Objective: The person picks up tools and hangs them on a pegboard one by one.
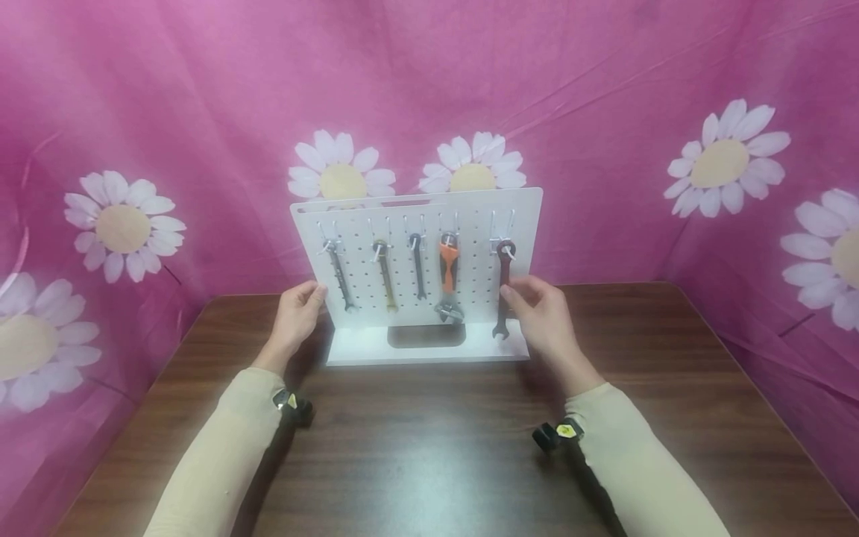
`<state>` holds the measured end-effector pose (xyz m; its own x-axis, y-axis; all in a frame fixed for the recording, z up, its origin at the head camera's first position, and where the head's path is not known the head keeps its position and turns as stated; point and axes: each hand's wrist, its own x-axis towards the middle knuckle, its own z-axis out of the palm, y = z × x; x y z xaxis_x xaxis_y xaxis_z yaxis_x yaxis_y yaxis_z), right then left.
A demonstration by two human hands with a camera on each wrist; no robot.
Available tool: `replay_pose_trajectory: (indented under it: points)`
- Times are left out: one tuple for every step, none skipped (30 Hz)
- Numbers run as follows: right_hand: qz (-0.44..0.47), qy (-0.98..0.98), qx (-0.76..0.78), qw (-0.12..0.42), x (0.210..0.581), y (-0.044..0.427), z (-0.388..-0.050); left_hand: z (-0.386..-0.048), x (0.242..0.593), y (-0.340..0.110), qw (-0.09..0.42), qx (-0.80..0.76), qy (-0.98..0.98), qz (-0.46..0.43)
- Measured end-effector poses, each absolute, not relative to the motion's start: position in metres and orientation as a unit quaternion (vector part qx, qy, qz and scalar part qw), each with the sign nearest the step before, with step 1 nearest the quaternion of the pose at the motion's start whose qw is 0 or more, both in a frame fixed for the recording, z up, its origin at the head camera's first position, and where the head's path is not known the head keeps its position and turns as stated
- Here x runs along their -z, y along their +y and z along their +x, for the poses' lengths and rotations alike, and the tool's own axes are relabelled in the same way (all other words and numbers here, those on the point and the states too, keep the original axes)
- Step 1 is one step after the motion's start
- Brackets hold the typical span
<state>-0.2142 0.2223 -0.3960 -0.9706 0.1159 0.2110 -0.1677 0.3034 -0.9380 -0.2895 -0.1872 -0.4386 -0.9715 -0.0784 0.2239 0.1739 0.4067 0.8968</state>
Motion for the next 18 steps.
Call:
replay_pose_trajectory:
  points:
    - [0.013, -0.795, -0.595, 0.119, 0.397, 0.222, -0.217, -0.290, 0.439, -0.187, 0.115, 0.544, -0.830, -0.029]
    - [0.008, -0.791, -0.600, 0.117, 0.398, 0.222, -0.220, -0.290, 0.439, -0.187, 0.116, 0.545, -0.830, -0.030]
    - [0.006, -0.789, -0.604, 0.113, 0.398, 0.222, -0.222, -0.290, 0.439, -0.187, 0.116, 0.545, -0.830, -0.031]
    - [0.003, -0.786, -0.608, 0.112, 0.399, 0.222, -0.225, -0.290, 0.439, -0.188, 0.117, 0.546, -0.829, -0.031]
    - [0.001, -0.786, -0.608, 0.111, 0.399, 0.222, -0.227, -0.290, 0.439, -0.187, 0.118, 0.547, -0.828, -0.031]
    - [-0.002, -0.786, -0.608, 0.110, 0.400, 0.222, -0.229, -0.290, 0.439, -0.187, 0.118, 0.547, -0.828, -0.031]
    - [-0.006, -0.787, -0.607, 0.110, 0.400, 0.222, -0.231, -0.290, 0.439, -0.187, 0.118, 0.548, -0.827, -0.031]
    - [-0.011, -0.788, -0.606, 0.110, 0.400, 0.222, -0.233, -0.291, 0.440, -0.187, 0.118, 0.547, -0.828, -0.030]
    - [-0.017, -0.788, -0.606, 0.109, 0.401, 0.222, -0.235, -0.291, 0.440, -0.187, 0.117, 0.546, -0.829, -0.030]
    - [-0.024, -0.788, -0.605, 0.109, 0.401, 0.222, -0.237, -0.291, 0.440, -0.187, 0.117, 0.545, -0.830, -0.030]
    - [-0.032, -0.790, -0.603, 0.109, 0.402, 0.222, -0.239, -0.291, 0.440, -0.188, 0.115, 0.546, -0.829, -0.030]
    - [-0.039, -0.789, -0.604, 0.106, 0.402, 0.222, -0.241, -0.291, 0.440, -0.187, 0.114, 0.548, -0.828, -0.029]
    - [-0.045, -0.786, -0.607, 0.103, 0.403, 0.222, -0.243, -0.291, 0.440, -0.187, 0.113, 0.549, -0.828, -0.028]
    - [-0.051, -0.785, -0.610, 0.100, 0.404, 0.221, -0.244, -0.291, 0.440, -0.187, 0.114, 0.548, -0.828, -0.026]
    - [-0.055, -0.784, -0.611, 0.097, 0.404, 0.221, -0.245, -0.290, 0.440, -0.187, 0.115, 0.549, -0.827, -0.026]
    - [-0.059, -0.784, -0.610, 0.095, 0.405, 0.221, -0.246, -0.290, 0.440, -0.186, 0.115, 0.551, -0.826, -0.026]
    - [-0.063, -0.786, -0.608, 0.094, 0.406, 0.221, -0.247, -0.290, 0.440, -0.186, 0.116, 0.552, -0.825, -0.026]
    - [-0.066, -0.787, -0.606, 0.094, 0.407, 0.221, -0.247, -0.289, 0.440, -0.186, 0.117, 0.552, -0.825, -0.027]
